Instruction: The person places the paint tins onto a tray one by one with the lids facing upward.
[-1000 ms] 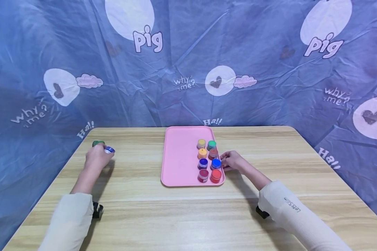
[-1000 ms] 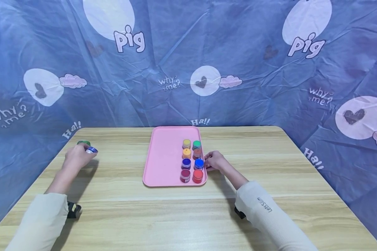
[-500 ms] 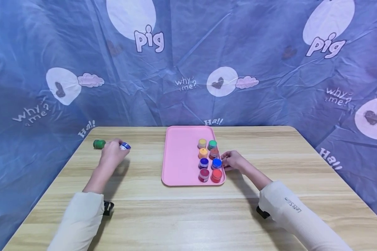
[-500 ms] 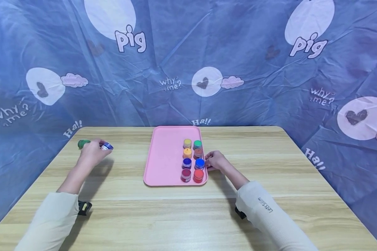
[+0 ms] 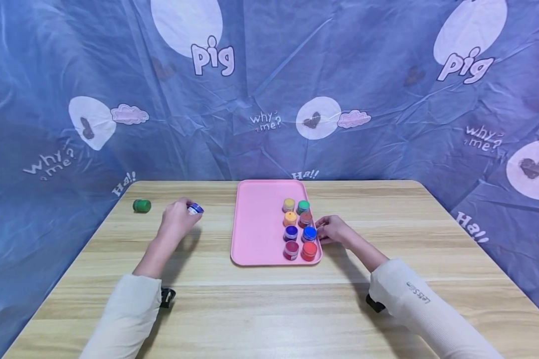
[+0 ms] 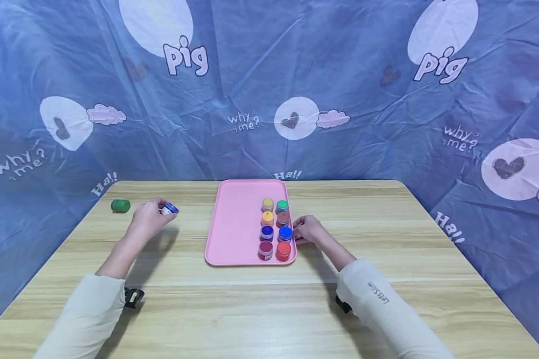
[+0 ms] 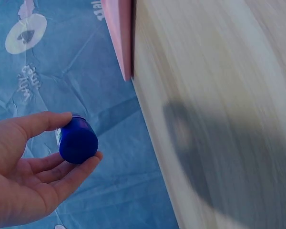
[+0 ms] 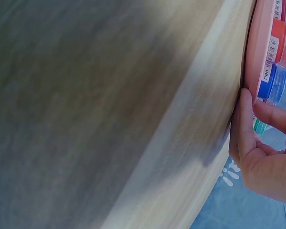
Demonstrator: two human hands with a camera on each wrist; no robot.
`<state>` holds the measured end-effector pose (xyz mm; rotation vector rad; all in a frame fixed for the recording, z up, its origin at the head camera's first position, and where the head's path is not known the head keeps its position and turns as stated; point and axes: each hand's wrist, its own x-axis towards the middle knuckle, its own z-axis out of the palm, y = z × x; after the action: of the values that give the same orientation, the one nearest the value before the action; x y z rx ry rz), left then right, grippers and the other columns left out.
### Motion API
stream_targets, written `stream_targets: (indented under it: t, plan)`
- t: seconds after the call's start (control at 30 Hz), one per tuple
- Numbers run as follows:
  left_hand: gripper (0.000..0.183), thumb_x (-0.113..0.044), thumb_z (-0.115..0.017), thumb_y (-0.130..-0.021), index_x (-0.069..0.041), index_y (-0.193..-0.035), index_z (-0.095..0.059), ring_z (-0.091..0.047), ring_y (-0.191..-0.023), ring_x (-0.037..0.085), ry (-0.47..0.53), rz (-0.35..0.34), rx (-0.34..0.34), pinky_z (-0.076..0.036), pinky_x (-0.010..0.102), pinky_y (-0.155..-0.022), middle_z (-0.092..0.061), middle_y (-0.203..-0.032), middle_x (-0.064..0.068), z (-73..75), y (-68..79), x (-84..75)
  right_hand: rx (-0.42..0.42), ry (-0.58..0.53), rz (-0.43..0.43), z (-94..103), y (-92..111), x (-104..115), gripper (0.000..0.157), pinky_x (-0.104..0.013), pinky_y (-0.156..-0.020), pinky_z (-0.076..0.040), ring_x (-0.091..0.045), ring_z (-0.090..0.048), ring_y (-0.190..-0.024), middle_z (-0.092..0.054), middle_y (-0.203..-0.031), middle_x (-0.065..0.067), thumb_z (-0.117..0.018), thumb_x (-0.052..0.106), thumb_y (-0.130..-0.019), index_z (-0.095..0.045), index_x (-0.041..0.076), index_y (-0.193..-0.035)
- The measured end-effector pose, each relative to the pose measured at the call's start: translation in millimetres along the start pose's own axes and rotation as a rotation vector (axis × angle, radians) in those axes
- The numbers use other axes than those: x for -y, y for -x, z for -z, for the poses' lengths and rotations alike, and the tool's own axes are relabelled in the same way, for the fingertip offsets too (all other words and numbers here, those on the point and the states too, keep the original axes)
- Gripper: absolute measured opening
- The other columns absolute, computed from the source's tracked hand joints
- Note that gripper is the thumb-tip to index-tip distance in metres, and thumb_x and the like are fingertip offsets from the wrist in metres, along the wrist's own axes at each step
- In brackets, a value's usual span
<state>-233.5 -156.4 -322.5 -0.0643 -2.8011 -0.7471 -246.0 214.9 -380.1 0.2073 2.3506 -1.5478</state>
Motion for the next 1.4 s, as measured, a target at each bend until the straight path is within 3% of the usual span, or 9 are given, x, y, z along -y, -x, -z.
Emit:
stream_targets:
  t: [0.53,1.03,1.4]
  plan:
    - [0.035,-0.019,-0.062,-0.066,0.002,-0.093,-0.055,-0.051,-0.071,0.028,0.061,-0.094,-0.045,-0.042,0.037,-0.061,-0.056,-0.08,0.015,-25.1,0.0,-31.9,0.01,0.007,0.011,0.1,2.7,1.0,0.026,-0.033,-0.06,-0.047,-0.018,-0.053,-0.059,-0.049,-0.073,-0.014,-0.045,-0.009,-0.075,-0.044,-0.01,-0.101]
    - [0.032,-0.015,-0.063,-0.064,0.0,-0.092,-0.057,-0.051,-0.07,0.023,0.128,-0.149,-0.011,-0.043,0.032,-0.061,-0.057,-0.079,0.011,-53.2,1.0,-67.1,0.014,-0.001,0.0,0.1,0.4,-0.5,0.028,-0.033,-0.061,-0.047,-0.018,-0.053,-0.06,-0.049,-0.073,-0.015,-0.044,-0.009,-0.074,-0.043,-0.01,-0.102]
    - [0.034,-0.014,-0.064,-0.061,-0.002,-0.092,-0.056,-0.05,-0.076,0.022,0.143,-0.152,0.069,-0.042,0.031,-0.066,-0.054,-0.084,0.011,-78.9,1.9,-82.7,0.006,-0.001,-0.006,0.1,-2.9,-2.2,0.029,-0.034,-0.061,-0.047,-0.018,-0.054,-0.06,-0.05,-0.073,-0.014,-0.043,-0.01,-0.074,-0.043,-0.009,-0.102]
